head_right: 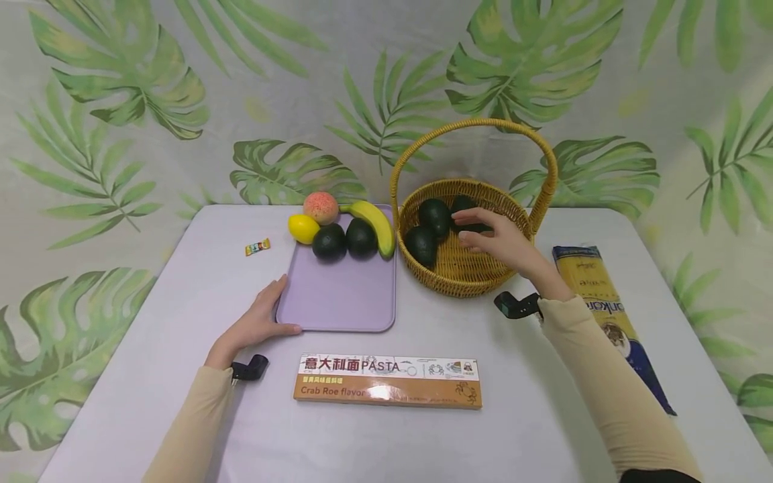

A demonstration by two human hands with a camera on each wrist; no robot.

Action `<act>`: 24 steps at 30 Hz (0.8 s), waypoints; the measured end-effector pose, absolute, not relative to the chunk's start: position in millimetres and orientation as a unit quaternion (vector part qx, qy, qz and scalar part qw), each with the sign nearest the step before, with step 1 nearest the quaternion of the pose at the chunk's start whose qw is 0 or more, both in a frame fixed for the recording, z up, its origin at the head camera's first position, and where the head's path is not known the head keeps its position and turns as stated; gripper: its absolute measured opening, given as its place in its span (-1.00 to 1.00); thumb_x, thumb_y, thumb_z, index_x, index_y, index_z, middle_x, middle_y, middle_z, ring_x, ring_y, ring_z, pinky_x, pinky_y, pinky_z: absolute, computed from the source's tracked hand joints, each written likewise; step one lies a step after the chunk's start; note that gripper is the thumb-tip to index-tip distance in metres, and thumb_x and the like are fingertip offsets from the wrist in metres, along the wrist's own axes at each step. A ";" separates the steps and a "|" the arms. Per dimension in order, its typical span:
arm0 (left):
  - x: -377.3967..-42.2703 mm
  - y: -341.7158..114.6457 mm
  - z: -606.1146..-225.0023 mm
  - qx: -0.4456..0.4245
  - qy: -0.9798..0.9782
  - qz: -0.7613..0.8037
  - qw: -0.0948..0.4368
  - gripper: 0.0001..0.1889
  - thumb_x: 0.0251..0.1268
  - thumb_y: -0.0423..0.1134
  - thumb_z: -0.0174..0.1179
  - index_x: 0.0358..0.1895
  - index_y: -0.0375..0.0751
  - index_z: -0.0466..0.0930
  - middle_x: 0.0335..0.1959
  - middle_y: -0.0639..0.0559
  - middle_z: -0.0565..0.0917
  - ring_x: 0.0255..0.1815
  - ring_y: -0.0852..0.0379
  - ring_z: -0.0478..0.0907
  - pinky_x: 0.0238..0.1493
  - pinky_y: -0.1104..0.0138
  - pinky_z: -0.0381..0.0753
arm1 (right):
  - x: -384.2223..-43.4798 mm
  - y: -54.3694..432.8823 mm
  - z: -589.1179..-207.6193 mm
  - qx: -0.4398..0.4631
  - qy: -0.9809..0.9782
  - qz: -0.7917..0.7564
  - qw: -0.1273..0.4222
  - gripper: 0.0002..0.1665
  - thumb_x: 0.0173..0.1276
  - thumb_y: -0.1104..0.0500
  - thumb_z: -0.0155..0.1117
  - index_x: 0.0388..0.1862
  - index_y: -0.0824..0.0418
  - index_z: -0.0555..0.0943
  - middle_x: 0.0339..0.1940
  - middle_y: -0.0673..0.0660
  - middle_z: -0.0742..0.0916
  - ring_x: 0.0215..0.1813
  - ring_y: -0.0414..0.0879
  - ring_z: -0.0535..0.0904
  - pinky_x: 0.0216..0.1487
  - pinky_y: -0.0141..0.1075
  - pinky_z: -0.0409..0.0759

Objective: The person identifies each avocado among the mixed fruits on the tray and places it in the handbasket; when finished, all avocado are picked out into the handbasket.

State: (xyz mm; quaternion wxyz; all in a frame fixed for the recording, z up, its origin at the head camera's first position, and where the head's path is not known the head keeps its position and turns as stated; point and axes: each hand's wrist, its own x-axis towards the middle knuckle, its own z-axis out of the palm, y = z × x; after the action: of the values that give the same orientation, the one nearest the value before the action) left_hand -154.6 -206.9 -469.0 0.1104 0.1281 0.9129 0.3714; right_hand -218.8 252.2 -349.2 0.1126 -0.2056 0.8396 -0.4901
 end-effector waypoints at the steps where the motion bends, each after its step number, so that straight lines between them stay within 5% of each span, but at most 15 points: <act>1: -155.8 -206.6 -468.3 0.128 0.914 0.367 0.114 0.22 -0.06 0.00 0.48 0.49 -0.44 -0.22 0.52 -0.31 -0.14 0.50 -0.24 -0.28 0.42 -0.07 -0.20 | -217.8 245.6 -349.9 -0.220 0.833 -0.494 0.112 -0.45 0.50 0.16 0.06 0.38 0.36 0.30 0.30 0.32 0.43 -0.02 -0.13 0.62 -0.05 -0.29 0.61; 7: -160.9 -206.3 -467.4 0.128 0.913 0.364 0.134 0.27 -0.09 0.02 0.50 0.49 -0.43 -0.28 0.53 -0.28 -0.22 0.51 -0.22 -0.34 0.43 -0.04 -0.26 | -216.0 199.7 -356.5 -0.277 0.808 -0.502 0.133 -0.49 0.47 0.20 0.11 0.35 0.27 0.36 0.29 0.24 0.46 0.00 0.16 0.60 0.04 -0.07 0.57; 11: -162.7 -206.2 -468.7 0.130 0.910 0.371 0.137 0.29 -0.10 0.02 0.50 0.50 -0.40 -0.31 0.53 -0.28 -0.25 0.51 -0.22 -0.37 0.43 -0.06 -0.31 | -218.2 165.3 -360.4 -0.306 0.808 -0.482 0.145 -0.46 0.44 0.16 0.16 0.36 0.21 0.36 0.32 0.21 0.45 -0.04 0.11 0.61 0.00 -0.10 0.57; 18: -164.4 -206.8 -475.0 0.134 0.907 0.375 0.139 0.30 -0.08 0.04 0.48 0.51 -0.35 -0.34 0.53 -0.26 -0.26 0.51 -0.21 -0.40 0.43 -0.04 -0.37 | -231.5 116.7 -372.7 -0.321 0.811 -0.462 0.160 -0.37 0.42 0.09 0.18 0.42 0.10 0.30 0.36 0.09 0.43 -0.42 -0.02 0.48 -0.26 -0.25 0.49; 24: -163.2 -208.9 -475.2 0.135 0.907 0.377 0.131 0.28 -0.08 0.02 0.48 0.50 -0.38 -0.33 0.53 -0.28 -0.25 0.50 -0.22 -0.41 0.43 -0.03 -0.39 | -250.6 84.8 -386.1 -0.303 0.789 -0.498 0.192 -0.28 0.41 0.12 0.19 0.48 0.20 0.19 0.46 0.18 0.27 -0.07 0.28 0.59 -0.06 -0.12 0.60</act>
State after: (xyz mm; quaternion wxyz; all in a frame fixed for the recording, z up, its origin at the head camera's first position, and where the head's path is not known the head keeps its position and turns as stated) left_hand -163.2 -208.9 -475.2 0.1314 0.1353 0.9067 0.3773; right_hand -250.6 84.8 -386.1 0.1924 -0.3025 0.7893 -0.4984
